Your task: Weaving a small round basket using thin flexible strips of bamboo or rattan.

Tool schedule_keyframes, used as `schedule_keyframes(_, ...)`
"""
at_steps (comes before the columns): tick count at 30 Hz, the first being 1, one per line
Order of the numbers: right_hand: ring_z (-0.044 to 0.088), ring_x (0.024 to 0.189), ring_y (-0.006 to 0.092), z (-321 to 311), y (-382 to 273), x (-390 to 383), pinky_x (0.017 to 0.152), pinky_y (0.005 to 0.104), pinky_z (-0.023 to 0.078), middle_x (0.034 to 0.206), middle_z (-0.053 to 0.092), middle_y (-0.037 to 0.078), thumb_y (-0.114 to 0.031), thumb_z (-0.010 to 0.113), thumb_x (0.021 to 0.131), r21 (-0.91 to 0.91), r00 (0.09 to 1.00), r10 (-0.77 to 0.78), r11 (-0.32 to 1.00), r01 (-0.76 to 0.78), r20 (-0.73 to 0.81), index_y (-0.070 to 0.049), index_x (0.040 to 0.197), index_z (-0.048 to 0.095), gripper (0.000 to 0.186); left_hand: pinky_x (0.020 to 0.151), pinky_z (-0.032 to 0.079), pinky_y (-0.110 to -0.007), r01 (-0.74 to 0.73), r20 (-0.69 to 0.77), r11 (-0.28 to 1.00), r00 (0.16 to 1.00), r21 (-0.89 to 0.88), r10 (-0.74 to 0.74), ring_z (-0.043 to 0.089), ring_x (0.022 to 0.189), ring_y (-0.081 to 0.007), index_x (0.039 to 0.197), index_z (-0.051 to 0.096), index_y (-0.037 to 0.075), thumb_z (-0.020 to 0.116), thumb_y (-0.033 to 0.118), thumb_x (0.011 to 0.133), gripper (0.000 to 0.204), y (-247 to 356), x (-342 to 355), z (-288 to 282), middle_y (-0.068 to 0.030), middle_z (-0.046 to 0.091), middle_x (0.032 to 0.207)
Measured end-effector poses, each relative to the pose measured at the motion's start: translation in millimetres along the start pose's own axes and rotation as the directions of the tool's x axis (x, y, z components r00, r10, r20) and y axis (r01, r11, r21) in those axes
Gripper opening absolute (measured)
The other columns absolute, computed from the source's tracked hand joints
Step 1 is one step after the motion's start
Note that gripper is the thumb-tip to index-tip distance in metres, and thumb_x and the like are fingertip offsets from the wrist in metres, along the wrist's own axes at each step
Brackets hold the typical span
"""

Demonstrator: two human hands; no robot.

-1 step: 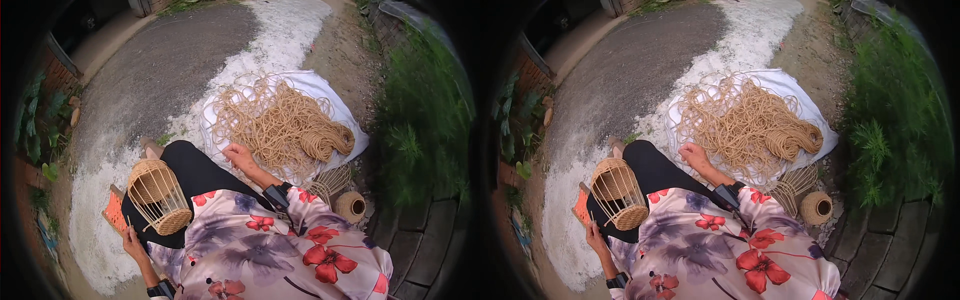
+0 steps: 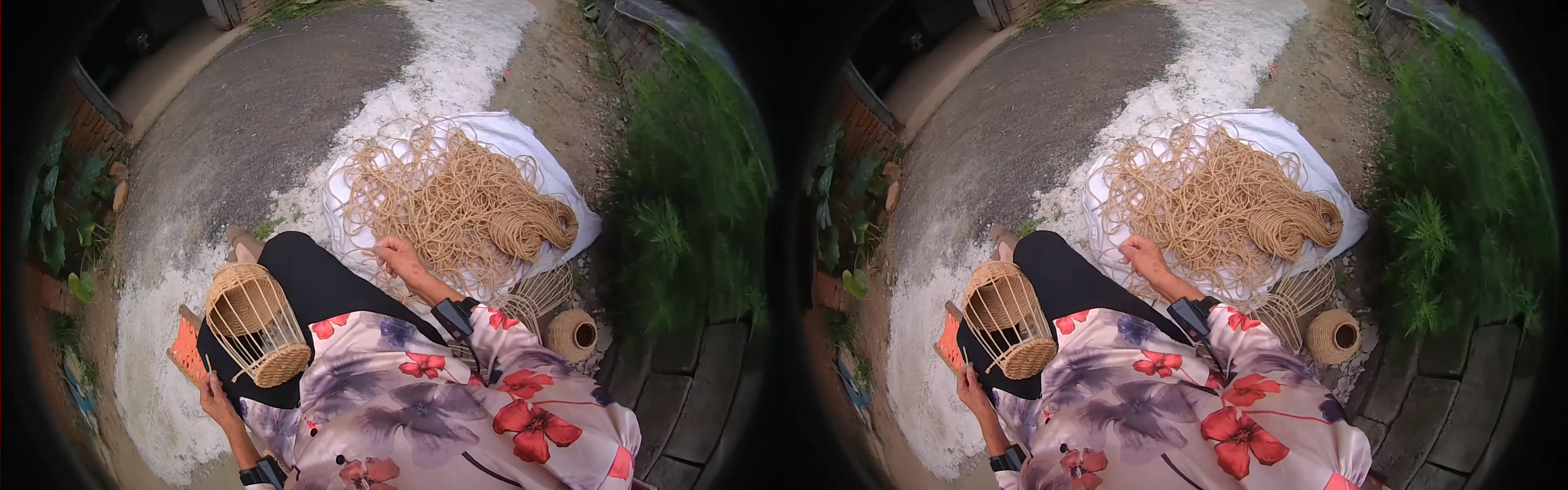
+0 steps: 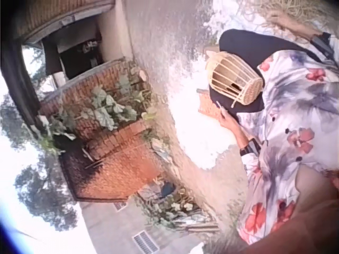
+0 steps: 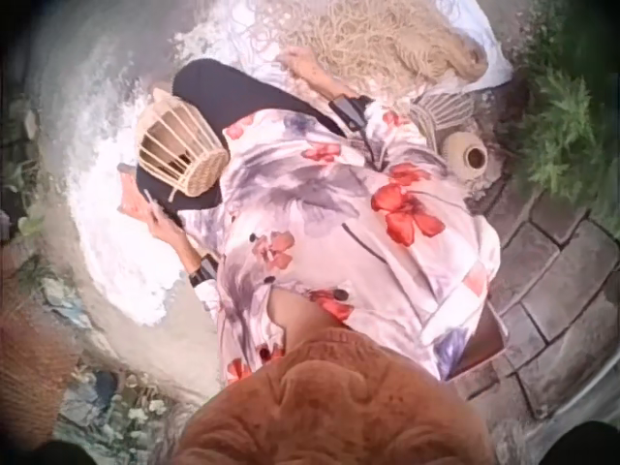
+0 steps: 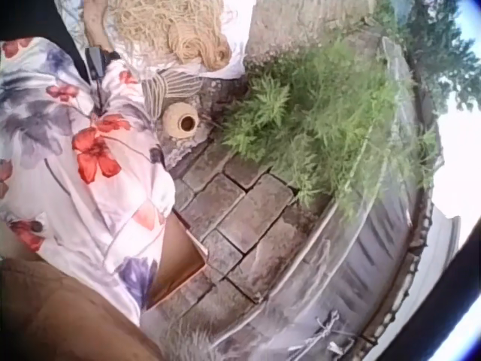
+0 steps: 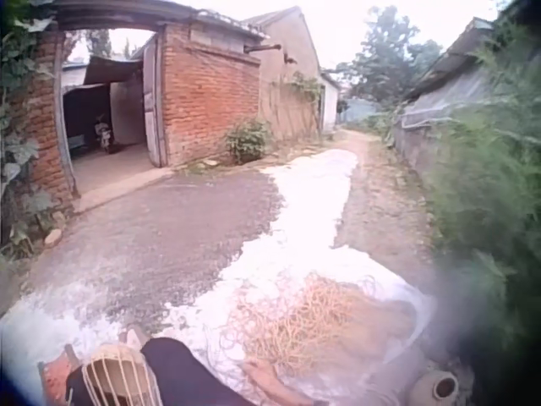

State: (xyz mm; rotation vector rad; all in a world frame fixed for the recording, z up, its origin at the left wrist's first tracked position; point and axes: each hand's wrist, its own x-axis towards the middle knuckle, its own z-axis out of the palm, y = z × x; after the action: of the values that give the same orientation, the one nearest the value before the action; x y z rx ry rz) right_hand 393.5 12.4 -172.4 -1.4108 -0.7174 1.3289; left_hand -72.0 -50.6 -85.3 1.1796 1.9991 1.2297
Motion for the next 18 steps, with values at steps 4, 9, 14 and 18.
schedule_keyframes(4,0.046,0.044,0.0093,-90,83,-1,0.039,0.0241,0.036,0.065,0.058,0.002,-0.023,0.063,0.086,0.113,0.945,0.231,0.971,-0.21,-0.232,-0.009,0.081,0.057,0.016,0.059,0.033,-0.02,-0.066,0.022,0.997,0.998,0.044,0.065,0.04,0.066,-0.0051,0.085,0.061,0.005,0.062,0.019,0.093,0.016,-18,22,3,0.0055,0.048,0.073)
schedule_keyframes(9,0.058,0.049,0.019,-186,190,6,0.042,0.0342,0.045,0.066,0.065,0.008,-0.023,0.057,0.085,0.084,0.699,0.458,0.863,-0.499,-0.549,-0.008,0.084,0.065,0.017,0.061,0.032,-0.02,-0.091,0.059,0.994,0.994,0.068,0.087,0.039,0.067,-0.0051,0.08,0.057,0.006,0.063,0.019,0.093,0.019,-1,26,0,0.0063,0.045,0.073)
schedule_keyframes(14,0.067,0.06,0.0279,-259,259,30,0.057,0.0403,0.053,0.072,0.068,0.016,-0.022,0.054,0.082,-0.613,0.846,0.035,0.674,-0.413,-0.531,-0.004,0.086,0.069,0.024,0.063,0.033,-0.021,-0.073,0.122,0.994,0.991,0.087,0.062,0.038,0.069,-0.006,0.081,0.055,0.006,0.063,0.022,0.093,0.021,7,30,18,0.0059,0.044,0.073)
schedule_keyframes(18,0.066,0.071,0.0297,-269,264,61,0.058,0.0429,0.051,0.086,0.065,0.016,-0.03,0.058,0.083,-0.304,0.741,0.143,0.848,-0.433,-0.656,-0.003,0.096,0.064,0.031,0.066,0.035,-0.022,-0.113,0.135,0.987,0.986,0.116,0.097,0.038,0.071,-0.0075,0.082,0.053,0.005,0.061,0.021,0.093,0.021,7,27,22,0.0048,0.044,0.075)
